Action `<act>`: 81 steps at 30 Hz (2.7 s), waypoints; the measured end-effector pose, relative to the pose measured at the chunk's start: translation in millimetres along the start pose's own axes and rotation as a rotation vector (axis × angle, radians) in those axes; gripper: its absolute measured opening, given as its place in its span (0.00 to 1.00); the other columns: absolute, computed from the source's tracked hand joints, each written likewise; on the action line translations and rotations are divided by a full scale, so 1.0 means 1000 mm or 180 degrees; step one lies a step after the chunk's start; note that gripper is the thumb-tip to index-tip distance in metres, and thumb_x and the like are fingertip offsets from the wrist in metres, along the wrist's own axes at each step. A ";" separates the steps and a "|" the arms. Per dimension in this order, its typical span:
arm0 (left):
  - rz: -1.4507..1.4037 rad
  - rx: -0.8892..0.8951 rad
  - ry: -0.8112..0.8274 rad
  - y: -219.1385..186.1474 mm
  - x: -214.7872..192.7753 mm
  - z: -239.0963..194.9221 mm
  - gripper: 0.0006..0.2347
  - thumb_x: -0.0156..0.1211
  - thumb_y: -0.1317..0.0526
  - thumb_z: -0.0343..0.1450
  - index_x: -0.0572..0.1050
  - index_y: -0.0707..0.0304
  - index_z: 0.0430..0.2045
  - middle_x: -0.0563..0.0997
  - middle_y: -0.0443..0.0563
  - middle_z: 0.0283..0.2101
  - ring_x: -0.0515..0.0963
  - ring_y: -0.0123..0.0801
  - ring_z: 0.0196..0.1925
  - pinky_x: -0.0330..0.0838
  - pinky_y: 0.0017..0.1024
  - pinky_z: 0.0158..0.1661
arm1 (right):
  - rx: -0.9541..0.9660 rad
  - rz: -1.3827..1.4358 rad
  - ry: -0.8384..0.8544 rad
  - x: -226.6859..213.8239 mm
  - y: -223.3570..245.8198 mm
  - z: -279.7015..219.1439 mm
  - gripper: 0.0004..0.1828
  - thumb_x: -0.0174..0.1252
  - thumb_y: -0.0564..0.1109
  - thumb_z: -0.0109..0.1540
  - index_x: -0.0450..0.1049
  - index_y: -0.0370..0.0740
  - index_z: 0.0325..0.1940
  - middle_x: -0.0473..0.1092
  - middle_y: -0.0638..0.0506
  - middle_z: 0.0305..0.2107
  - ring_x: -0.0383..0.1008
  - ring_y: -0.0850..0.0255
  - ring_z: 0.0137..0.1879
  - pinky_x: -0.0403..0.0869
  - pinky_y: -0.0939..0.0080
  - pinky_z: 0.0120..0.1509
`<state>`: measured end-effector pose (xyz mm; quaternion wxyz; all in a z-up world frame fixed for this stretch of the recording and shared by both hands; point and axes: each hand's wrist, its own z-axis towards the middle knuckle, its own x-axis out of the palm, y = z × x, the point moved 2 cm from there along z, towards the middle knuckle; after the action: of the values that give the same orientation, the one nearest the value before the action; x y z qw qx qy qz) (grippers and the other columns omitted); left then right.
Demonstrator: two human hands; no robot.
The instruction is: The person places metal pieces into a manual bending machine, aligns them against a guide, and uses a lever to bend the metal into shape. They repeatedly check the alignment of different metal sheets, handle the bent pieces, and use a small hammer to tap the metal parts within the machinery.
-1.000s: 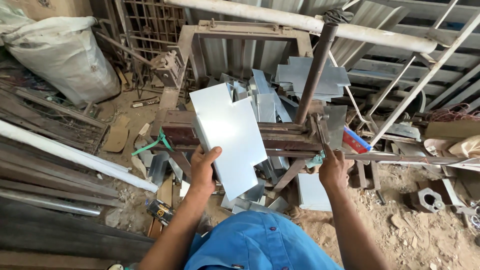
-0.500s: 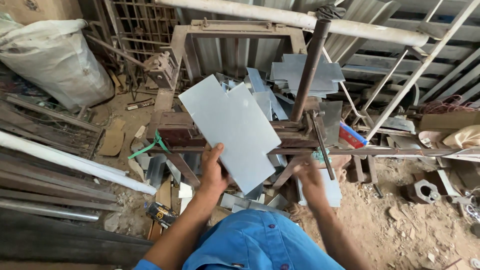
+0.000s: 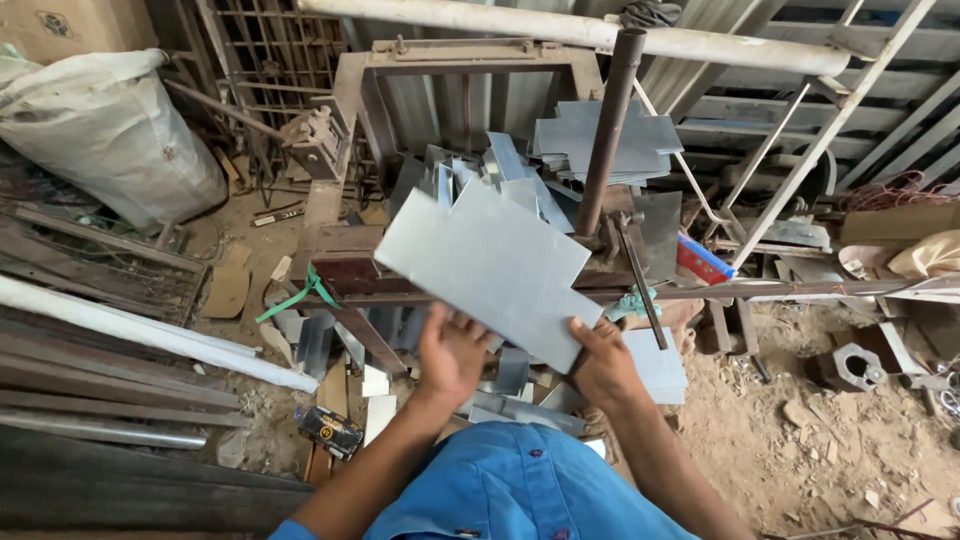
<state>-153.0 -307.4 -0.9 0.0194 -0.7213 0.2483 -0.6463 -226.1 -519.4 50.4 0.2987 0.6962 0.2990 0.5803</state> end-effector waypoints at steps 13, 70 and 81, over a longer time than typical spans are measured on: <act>0.1986 -0.0548 -0.0810 -0.094 -0.072 -0.033 0.26 0.56 0.44 0.71 0.75 0.71 0.53 0.82 0.57 0.49 0.78 0.40 0.52 0.69 0.37 0.54 | 0.0950 -0.0562 -0.0905 -0.070 -0.046 0.021 0.23 0.59 0.53 0.65 0.74 0.31 0.54 0.76 0.43 0.43 0.77 0.52 0.49 0.75 0.50 0.54; 0.2572 -0.0905 -0.1314 -0.065 -0.073 0.086 0.13 0.67 0.56 0.68 0.79 0.61 0.42 0.82 0.49 0.43 0.79 0.36 0.44 0.79 0.37 0.34 | 0.1048 -0.1028 -0.1376 -0.082 -0.005 0.124 0.20 0.59 0.51 0.65 0.74 0.34 0.54 0.75 0.45 0.44 0.76 0.54 0.49 0.77 0.48 0.51; 0.2591 -0.0959 -0.1474 -0.068 -0.081 0.098 0.13 0.68 0.55 0.68 0.79 0.59 0.42 0.80 0.47 0.42 0.78 0.35 0.44 0.80 0.36 0.35 | 0.1016 -0.0794 -0.1304 -0.083 -0.010 0.119 0.19 0.58 0.51 0.66 0.73 0.35 0.53 0.74 0.48 0.42 0.75 0.57 0.45 0.76 0.55 0.46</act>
<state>-41.3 -245.3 -67.8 0.2204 -0.6853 0.5899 -0.3658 -121.7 -583.9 -27.1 0.3086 0.7949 0.4032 0.3320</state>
